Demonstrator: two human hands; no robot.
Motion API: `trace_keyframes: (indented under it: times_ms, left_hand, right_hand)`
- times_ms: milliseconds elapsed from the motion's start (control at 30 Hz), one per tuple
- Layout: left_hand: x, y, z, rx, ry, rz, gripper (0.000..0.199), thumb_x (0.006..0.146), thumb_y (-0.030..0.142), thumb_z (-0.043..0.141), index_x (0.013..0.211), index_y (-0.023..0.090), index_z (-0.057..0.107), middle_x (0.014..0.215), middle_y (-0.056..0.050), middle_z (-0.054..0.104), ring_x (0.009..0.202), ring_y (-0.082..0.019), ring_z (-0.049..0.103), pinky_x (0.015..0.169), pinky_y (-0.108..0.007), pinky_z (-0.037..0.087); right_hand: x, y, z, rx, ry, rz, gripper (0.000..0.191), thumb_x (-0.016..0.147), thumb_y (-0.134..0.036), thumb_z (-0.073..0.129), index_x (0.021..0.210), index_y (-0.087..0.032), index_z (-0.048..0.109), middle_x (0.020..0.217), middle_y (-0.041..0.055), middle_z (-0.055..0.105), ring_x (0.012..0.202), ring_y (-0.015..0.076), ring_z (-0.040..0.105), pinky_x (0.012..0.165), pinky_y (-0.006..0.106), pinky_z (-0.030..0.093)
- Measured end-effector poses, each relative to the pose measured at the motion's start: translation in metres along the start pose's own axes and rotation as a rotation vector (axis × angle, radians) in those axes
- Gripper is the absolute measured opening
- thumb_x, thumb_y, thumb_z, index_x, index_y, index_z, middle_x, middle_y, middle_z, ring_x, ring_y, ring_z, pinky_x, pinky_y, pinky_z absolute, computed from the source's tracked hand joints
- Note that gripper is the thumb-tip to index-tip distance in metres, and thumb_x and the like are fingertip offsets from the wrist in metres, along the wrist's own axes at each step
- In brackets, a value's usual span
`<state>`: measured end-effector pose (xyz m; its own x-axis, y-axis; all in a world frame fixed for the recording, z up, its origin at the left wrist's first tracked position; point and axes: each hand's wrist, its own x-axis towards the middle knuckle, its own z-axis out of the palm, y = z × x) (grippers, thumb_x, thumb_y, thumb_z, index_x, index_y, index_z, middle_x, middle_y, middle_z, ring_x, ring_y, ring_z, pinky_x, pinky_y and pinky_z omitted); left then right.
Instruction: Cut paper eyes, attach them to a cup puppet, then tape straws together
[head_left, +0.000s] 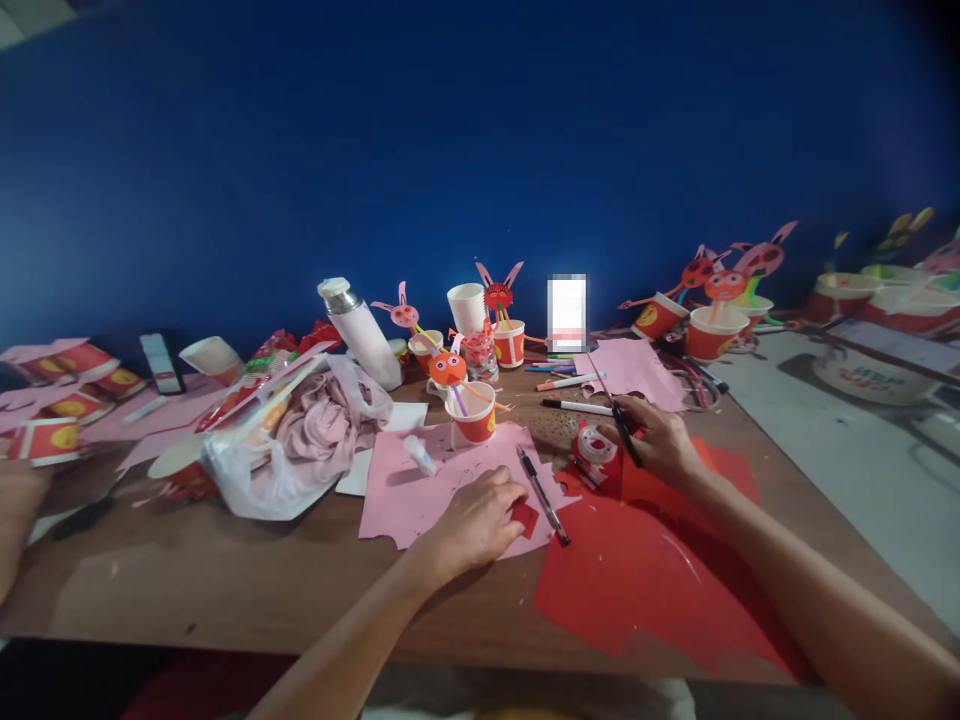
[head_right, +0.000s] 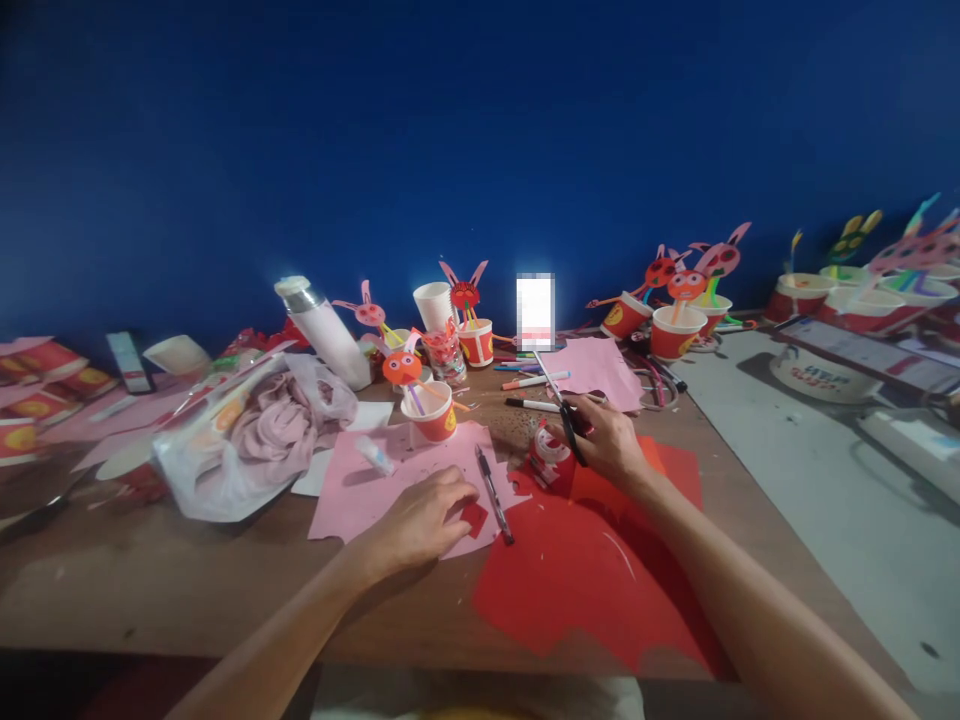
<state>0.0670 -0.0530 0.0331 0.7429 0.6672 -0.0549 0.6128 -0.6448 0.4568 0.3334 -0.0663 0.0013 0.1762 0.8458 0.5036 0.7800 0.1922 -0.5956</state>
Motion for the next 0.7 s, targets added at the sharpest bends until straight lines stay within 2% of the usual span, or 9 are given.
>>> trace_keyframes:
  times_ms: [200,333,433,533,633,700]
  left_hand:
    - [0.002,0.002,-0.003,-0.143,0.033,-0.011,0.014,0.06,0.008,0.049,0.069,0.018,0.052,0.081,-0.004,0.053,0.079,-0.02,0.049,0.074,-0.031,0.036]
    - [0.005,0.004,-0.01,-0.378,0.095,-0.066,0.008,0.063,0.01,0.048,0.06,0.018,0.046,0.062,0.001,0.049,0.062,-0.014,0.047,0.06,-0.026,0.037]
    - [0.014,0.005,-0.014,-0.625,0.154,-0.088,0.003,0.068,0.016,0.048,0.065,0.017,0.047,0.059,0.003,0.047,0.054,-0.01,0.045,0.051,-0.022,0.035]
    - [0.028,0.008,-0.017,-0.865,0.233,-0.113,0.008,0.071,0.024,0.05,0.073,0.016,0.047,0.06,0.004,0.047,0.048,-0.007,0.043,0.046,-0.02,0.034]
    - [0.042,0.013,-0.018,-1.068,0.264,-0.137,0.014,0.069,0.027,0.054,0.072,0.015,0.046,0.058,0.004,0.049,0.044,-0.006,0.043,0.045,-0.019,0.036]
    - [0.048,0.015,-0.017,-1.176,0.269,-0.154,0.015,0.066,0.026,0.056,0.071,0.015,0.046,0.055,0.004,0.051,0.044,-0.006,0.047,0.045,-0.019,0.038]
  right_hand:
    - [-0.002,-0.007,-0.001,0.001,-0.01,-0.017,0.038,0.069,-0.043,0.06,0.099,-0.019,0.062,0.086,0.0087,0.064,0.075,0.0231,0.058,0.07,0.032,0.043]
    - [-0.004,-0.007,0.0,0.063,0.012,0.009,0.035,0.066,-0.042,0.063,0.094,-0.02,0.063,0.087,0.0091,0.064,0.08,0.0254,0.057,0.075,0.036,0.042]
    - [-0.002,-0.009,-0.002,0.139,0.031,0.058,0.038,0.064,-0.043,0.065,0.094,-0.02,0.061,0.079,0.0071,0.063,0.075,0.0238,0.057,0.072,0.036,0.043]
    - [0.004,-0.02,-0.01,0.263,0.027,0.088,0.04,0.073,-0.047,0.054,0.101,-0.019,0.055,0.077,0.0051,0.061,0.068,0.0194,0.058,0.064,0.032,0.047]
    - [0.012,-0.039,-0.017,0.376,-0.025,0.084,0.042,0.081,-0.049,0.039,0.107,-0.018,0.05,0.072,0.0032,0.059,0.062,0.0163,0.057,0.059,0.029,0.048]
    - [0.015,-0.054,-0.017,0.466,-0.089,0.109,0.039,0.079,-0.047,0.045,0.104,-0.018,0.05,0.069,0.0016,0.057,0.059,0.0151,0.056,0.055,0.027,0.047]
